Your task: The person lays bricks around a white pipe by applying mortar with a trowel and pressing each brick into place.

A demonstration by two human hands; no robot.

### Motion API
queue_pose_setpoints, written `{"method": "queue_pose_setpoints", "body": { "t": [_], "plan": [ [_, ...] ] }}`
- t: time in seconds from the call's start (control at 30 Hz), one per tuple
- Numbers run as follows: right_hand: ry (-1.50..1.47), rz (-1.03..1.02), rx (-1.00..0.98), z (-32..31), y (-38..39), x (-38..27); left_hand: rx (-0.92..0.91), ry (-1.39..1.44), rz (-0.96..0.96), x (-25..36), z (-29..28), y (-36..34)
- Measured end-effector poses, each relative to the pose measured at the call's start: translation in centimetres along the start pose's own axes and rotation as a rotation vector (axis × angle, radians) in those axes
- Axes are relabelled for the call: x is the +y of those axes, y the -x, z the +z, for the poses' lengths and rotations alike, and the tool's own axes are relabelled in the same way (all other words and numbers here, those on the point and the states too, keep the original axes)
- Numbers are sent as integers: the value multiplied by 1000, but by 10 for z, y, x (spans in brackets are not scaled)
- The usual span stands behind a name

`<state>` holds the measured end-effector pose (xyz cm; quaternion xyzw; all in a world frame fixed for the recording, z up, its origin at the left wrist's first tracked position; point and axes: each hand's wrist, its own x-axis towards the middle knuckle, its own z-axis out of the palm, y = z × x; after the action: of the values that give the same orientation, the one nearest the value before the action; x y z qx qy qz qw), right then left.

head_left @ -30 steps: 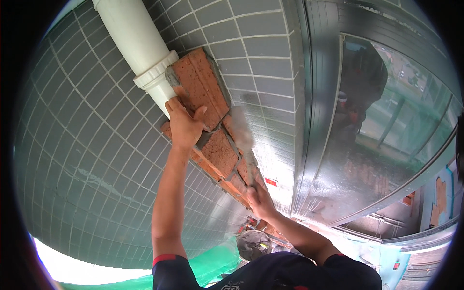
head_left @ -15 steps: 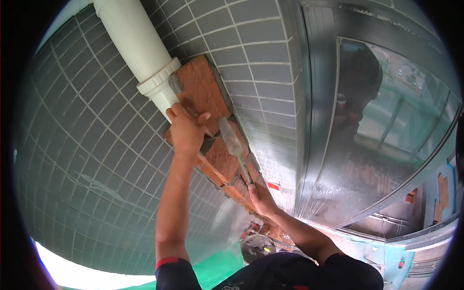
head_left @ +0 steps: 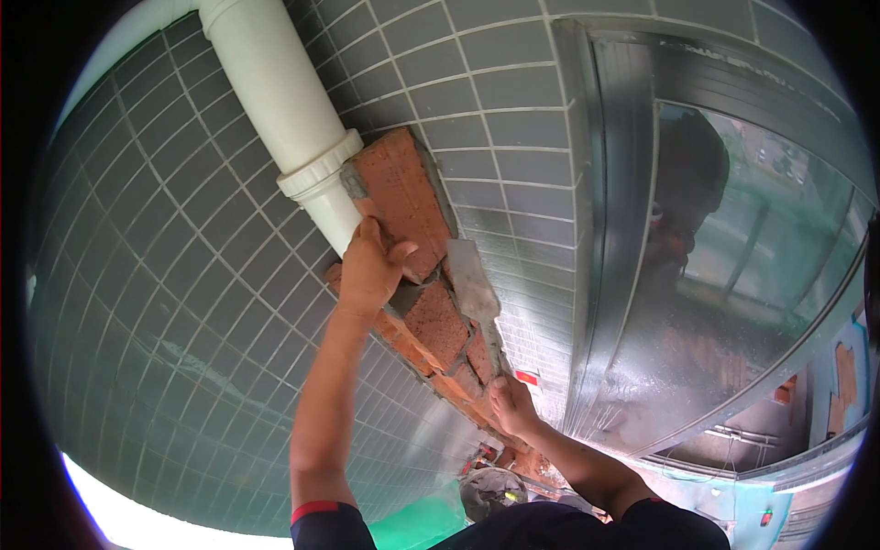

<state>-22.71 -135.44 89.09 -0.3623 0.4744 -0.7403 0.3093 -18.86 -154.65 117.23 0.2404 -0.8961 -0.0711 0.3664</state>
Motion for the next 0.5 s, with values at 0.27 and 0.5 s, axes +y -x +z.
{"method": "queue_pose_setpoints", "body": {
  "t": [0.27, 0.5],
  "plan": [
    [-198, -17, 39, 5, 2, 15, -8, -60, 18, 1, -1, 2],
    [-22, -26, 62, -2, -1, 25, -52, -11, -10, 8, -3, 2]
  ]
}}
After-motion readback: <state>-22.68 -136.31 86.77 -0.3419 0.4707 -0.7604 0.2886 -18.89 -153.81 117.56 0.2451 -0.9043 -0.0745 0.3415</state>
